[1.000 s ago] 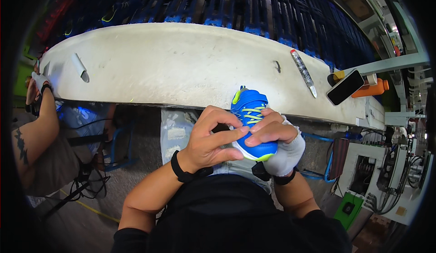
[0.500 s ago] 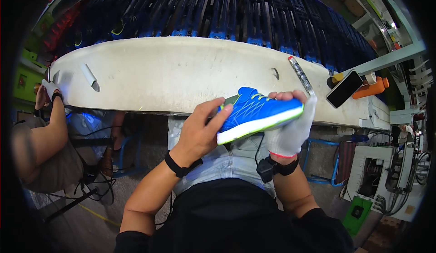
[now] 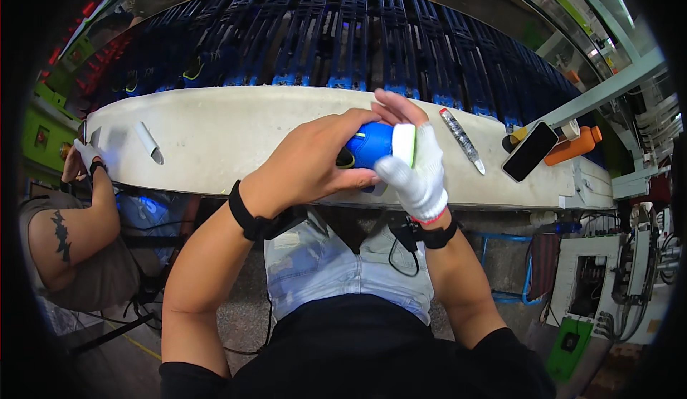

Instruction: The person wipes the exterior of blue and neon green sneakers with a white cloth. They repeatedly pick up shoes from a conveyor belt, wipe them thoroughly, and place them back on the belt in a repetitive cycle.

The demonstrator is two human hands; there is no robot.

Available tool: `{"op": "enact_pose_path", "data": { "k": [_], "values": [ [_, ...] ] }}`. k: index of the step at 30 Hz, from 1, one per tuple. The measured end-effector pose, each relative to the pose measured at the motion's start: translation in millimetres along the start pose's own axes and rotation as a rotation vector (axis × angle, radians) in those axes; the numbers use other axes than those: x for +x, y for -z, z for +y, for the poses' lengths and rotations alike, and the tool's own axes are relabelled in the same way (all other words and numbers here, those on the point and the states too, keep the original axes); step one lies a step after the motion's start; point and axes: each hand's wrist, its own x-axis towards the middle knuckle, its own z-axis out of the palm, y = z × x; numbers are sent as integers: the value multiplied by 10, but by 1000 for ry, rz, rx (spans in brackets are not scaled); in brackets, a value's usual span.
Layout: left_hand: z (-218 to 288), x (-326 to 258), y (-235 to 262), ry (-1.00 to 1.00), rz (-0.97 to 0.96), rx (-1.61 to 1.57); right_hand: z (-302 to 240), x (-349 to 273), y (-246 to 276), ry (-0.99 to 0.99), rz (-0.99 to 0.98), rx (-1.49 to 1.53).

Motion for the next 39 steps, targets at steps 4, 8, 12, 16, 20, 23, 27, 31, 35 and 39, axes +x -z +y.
{"op": "enact_pose_path", "data": {
  "k": [4, 8, 12, 16, 20, 23, 27, 31, 35, 39],
  "values": [
    [43, 112, 38, 182, -100, -111, 178, 92, -30, -134, 88, 229],
    [-78, 56, 66, 279, -80, -72, 467, 79, -147, -24, 345, 391],
    [-234, 40, 73, 315, -67, -56, 530, 138, -186, -69, 343, 660],
    [-218, 162, 102, 418, -131, -19, 432, 184, -142, -219, 250, 347],
    [-111, 331, 61, 352, -202, 60, 301, 164, -54, -250, 179, 200],
    [-47, 407, 28, 275, -195, 148, 340, 154, 33, -238, 181, 163],
    [-12, 468, -35, 204, -199, 219, 347, 134, 73, -275, 230, 242],
    [54, 479, -154, 164, -146, 227, 255, 109, 86, -276, 247, 299],
    [105, 444, -338, 85, -10, 139, 261, 14, 112, -216, 320, 285],
    [237, 408, -437, 10, 14, 182, 318, -159, 98, -36, 480, 206]
  ]
}}
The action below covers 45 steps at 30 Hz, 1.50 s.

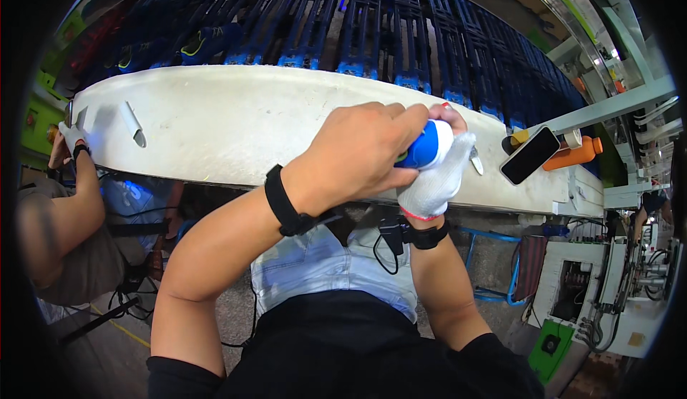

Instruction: The person wipes the exterior of blue and neon green sneakers with a white cloth. They repeatedly pick up shoes from a conveyor belt, wipe them thoroughly, and place them back on the belt in a repetitive cycle.

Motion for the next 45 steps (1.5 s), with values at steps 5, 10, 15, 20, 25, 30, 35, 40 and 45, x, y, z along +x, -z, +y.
{"op": "enact_pose_path", "data": {
  "k": [5, 10, 15, 20, 25, 30, 35, 40, 45],
  "values": [
    [145, -30, -61, -77, 22, 47, -33, -124, 113, 57, 105, -76],
    [221, -83, -75, -98, 14, 72, -124, -198, 181, 24, 145, -86],
    [212, -132, -71, -119, -25, 65, -190, -287, 232, 317, 18, -358],
    [212, -268, 226, -143, -92, 111, -207, -521, 396, 460, -212, -590],
    [389, -603, 708, 50, -235, -106, 108, -841, 606, 282, -261, -513],
    [349, -1010, 654, 246, -157, -272, -43, -733, 294, 513, -468, -570],
    [130, -1250, 507, 312, -1, -362, -137, -820, 41, 406, -590, -580],
    [-68, -1468, 396, 358, 62, -470, -90, -768, -79, 468, -722, -605],
    [-22, -1488, 383, 391, 61, -486, -85, -707, -33, 438, -802, -530]
  ]
}}
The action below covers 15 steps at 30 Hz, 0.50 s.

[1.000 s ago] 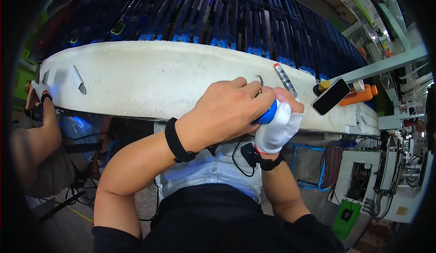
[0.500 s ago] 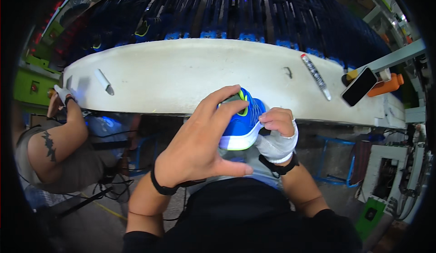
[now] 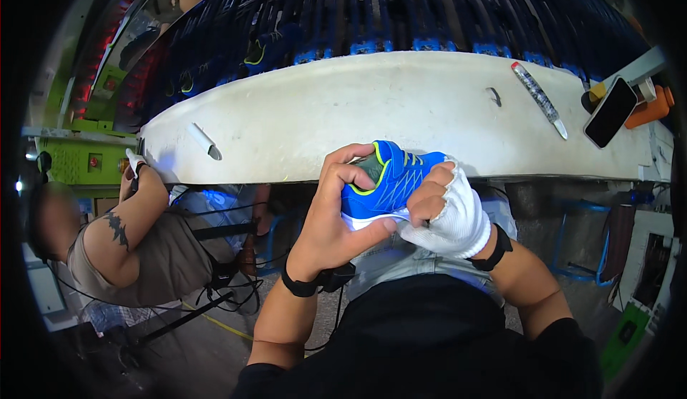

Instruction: The person wipes the exterior of blue and neon green sneakers with a white cloth. They repeatedly pick up shoes from a conveyor belt, wipe them thoroughly, and place them back on the belt in a repetitive cycle.

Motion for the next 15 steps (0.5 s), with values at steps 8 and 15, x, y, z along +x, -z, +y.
{"op": "enact_pose_path", "data": {
  "k": [8, 15],
  "values": [
    [61, -34, -8, -54, -22, 182, 82, 80, 134, -358, -24, -129],
    [238, -52, -54, -55, -48, 355, 27, 181, 241, -432, -226, -55]
  ]
}}
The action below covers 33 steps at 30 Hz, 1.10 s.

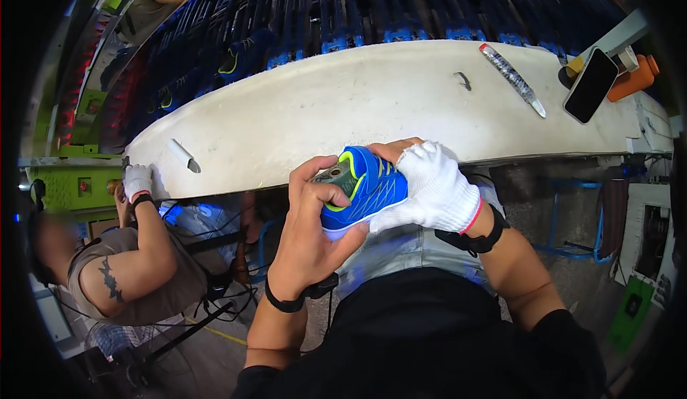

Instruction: The person wipes the exterior of blue and neon green sneakers with a white cloth. They repeatedly pick up shoes from a conveyor belt, wipe them thoroughly, and place them back on the belt in a repetitive cycle.

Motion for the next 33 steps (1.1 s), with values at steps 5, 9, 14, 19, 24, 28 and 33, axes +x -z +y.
{"op": "enact_pose_path", "data": {
  "k": [5, 9, 14, 19, 24, 28, 33],
  "values": [
    [-35, -16, -59, 37, 61, -18, 73, -24, -86, 29, 63, -23],
    [-96, -41, -84, 33, 75, -49, 118, -10, -91, 99, 77, 9],
    [-204, -39, -79, 31, 69, -94, 279, -23, -145, 176, 163, 95],
    [-344, -99, -134, 48, 106, -174, 285, 26, -199, -38, 273, 385],
    [-373, -112, -175, 100, 169, -295, 246, -88, -219, -129, 540, 750],
    [57, 103, -242, 113, 357, -737, 119, -383, 134, 151, 404, 224],
    [38, 675, -628, -272, 297, -398, 41, -671, 268, 124, 561, 67]
  ]
}}
